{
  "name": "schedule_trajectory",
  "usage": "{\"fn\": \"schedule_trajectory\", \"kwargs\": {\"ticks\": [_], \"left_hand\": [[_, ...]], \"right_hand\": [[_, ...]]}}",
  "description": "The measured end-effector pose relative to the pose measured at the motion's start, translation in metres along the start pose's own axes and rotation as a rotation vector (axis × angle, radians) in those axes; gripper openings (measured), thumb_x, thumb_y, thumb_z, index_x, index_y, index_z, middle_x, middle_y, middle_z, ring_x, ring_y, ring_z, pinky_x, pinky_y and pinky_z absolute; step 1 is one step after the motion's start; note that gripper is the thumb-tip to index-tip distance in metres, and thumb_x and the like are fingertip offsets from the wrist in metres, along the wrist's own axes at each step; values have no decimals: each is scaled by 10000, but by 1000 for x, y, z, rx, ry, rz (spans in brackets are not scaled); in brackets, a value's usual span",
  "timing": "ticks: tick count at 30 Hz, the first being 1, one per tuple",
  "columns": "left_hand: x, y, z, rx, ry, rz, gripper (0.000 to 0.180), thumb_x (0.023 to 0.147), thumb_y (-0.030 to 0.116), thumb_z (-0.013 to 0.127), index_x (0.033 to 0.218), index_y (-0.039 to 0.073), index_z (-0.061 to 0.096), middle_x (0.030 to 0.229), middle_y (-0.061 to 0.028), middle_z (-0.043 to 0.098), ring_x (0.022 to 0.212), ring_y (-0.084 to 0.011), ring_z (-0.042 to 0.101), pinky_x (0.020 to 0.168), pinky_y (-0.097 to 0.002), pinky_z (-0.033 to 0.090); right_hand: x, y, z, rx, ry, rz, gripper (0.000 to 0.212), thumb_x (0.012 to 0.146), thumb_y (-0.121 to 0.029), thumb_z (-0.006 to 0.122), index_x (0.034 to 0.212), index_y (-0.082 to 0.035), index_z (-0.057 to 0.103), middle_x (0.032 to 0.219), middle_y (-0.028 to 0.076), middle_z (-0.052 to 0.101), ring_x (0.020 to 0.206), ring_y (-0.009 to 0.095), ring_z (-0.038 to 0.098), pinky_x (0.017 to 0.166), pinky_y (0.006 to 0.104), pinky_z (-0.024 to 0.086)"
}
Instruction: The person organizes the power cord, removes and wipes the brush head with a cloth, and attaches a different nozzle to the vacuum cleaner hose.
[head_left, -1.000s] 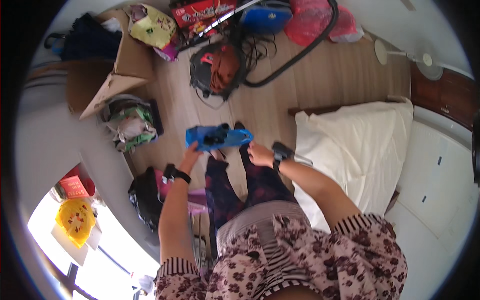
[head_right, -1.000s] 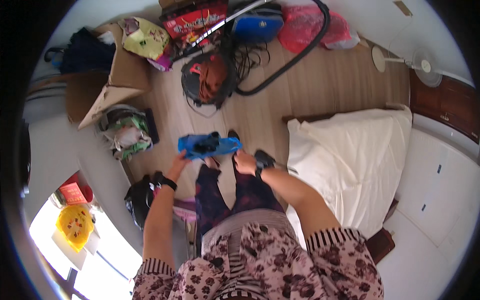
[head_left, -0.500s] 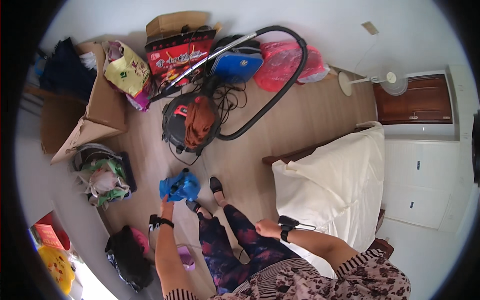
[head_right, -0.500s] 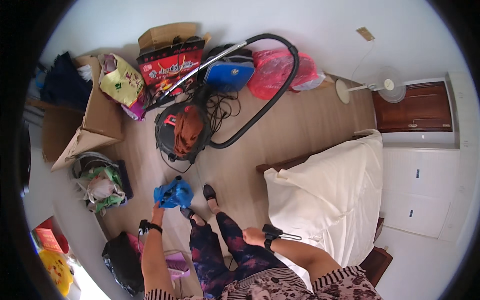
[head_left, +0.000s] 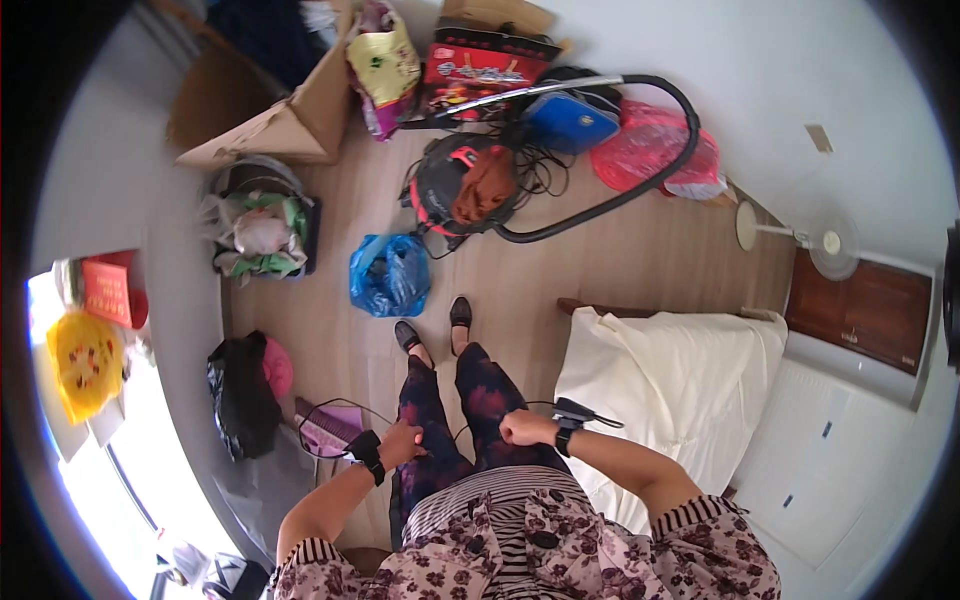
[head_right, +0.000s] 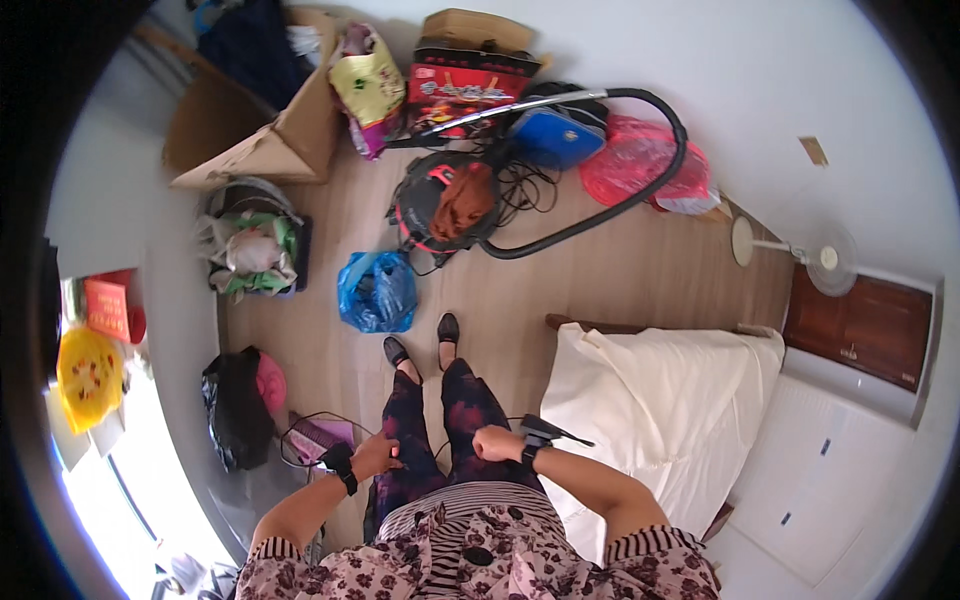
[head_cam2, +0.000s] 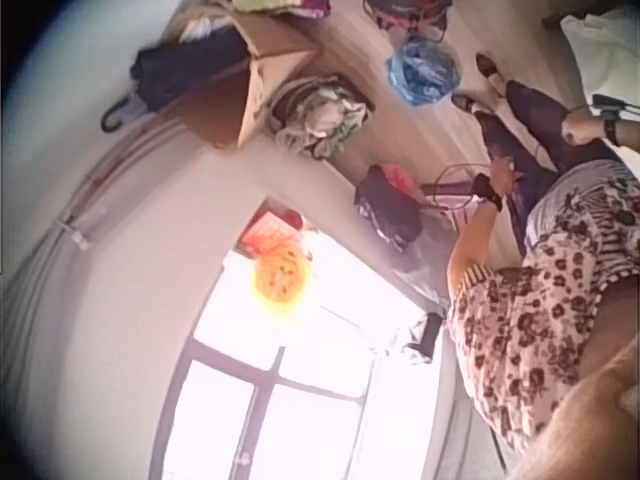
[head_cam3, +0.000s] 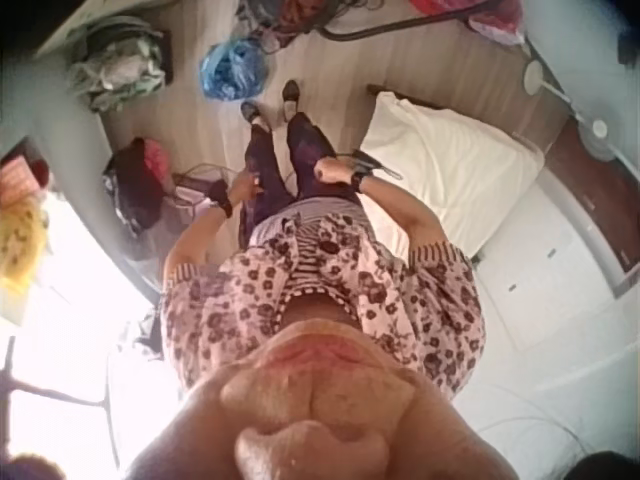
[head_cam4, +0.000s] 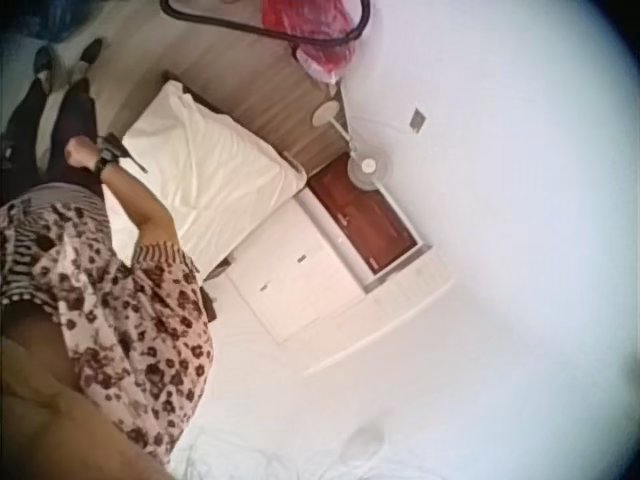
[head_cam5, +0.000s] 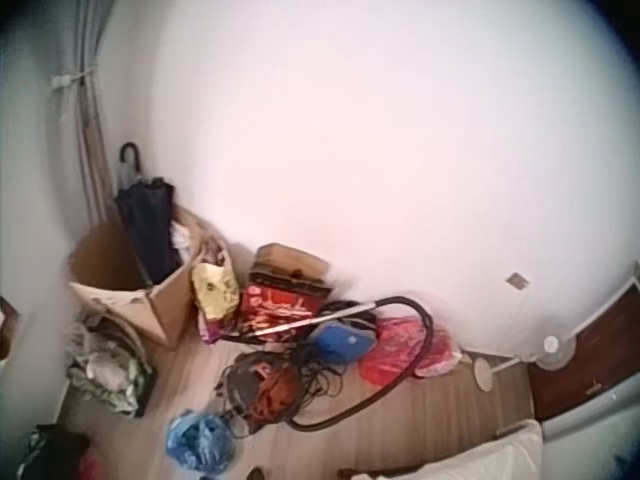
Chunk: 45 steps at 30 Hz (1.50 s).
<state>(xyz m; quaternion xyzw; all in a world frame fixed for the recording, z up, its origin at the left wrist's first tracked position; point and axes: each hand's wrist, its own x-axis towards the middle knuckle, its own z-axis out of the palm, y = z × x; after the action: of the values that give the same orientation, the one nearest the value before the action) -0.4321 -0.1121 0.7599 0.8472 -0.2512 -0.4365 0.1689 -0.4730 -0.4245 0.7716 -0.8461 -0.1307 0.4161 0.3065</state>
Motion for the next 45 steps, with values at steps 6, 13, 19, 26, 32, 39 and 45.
{"fn": "schedule_trajectory", "kwargs": {"ticks": [6,13,19,26,32,39,45], "left_hand": [[-46,-39,41,-617,42,-46,211,745,237,704,827,67,609,791,-86,557,771,-184,531,657,-339,432],[-118,13,6,-1141,-357,-102,315,886,303,570,1051,36,592,959,4,585,898,-105,501,789,-264,414],[-113,41,0,-2081,-522,-391,426,874,277,583,1196,15,483,1056,-48,562,963,-151,527,850,-292,425],[98,120,-51,-1701,-612,-23,158,850,123,615,972,24,601,782,46,525,696,-41,489,632,-182,387],[291,194,-56,-1424,-575,181,313,675,-7,669,946,12,512,937,-61,523,824,-141,575,696,-285,462],[340,211,-48,-1329,-769,158,543,687,-12,619,1189,51,420,1083,-94,521,917,-167,527,777,-292,449],[352,224,-38,-1305,-852,68,557,683,9,594,1212,68,432,1128,-110,533,947,-188,518,806,-304,438]], "right_hand": [[-25,-33,-3,-233,235,-134,142,653,-162,680,679,-64,580,703,111,544,750,301,547,662,402,428],[-17,-26,-61,272,-207,-39,157,764,-186,653,738,-37,610,639,53,573,609,135,521,577,307,408],[-96,71,-170,1095,-1106,484,172,886,-140,517,952,-13,612,813,-41,601,738,56,535,670,223,452],[-9,248,-248,754,-1550,784,319,816,-340,638,971,-61,623,828,6,626,775,130,593,662,278,483],[156,348,-458,-343,-506,269,210,664,-185,639,827,-57,610,770,123,624,605,203,552,481,372,409],[311,413,-745,-1140,1046,110,377,826,-83,447,1196,-18,447,1263,208,436,1202,373,384,960,466,345],[346,433,-787,-1268,684,426,427,822,-113,454,1243,-42,424,1263,189,443,1228,329,374,990,497,299]]}}
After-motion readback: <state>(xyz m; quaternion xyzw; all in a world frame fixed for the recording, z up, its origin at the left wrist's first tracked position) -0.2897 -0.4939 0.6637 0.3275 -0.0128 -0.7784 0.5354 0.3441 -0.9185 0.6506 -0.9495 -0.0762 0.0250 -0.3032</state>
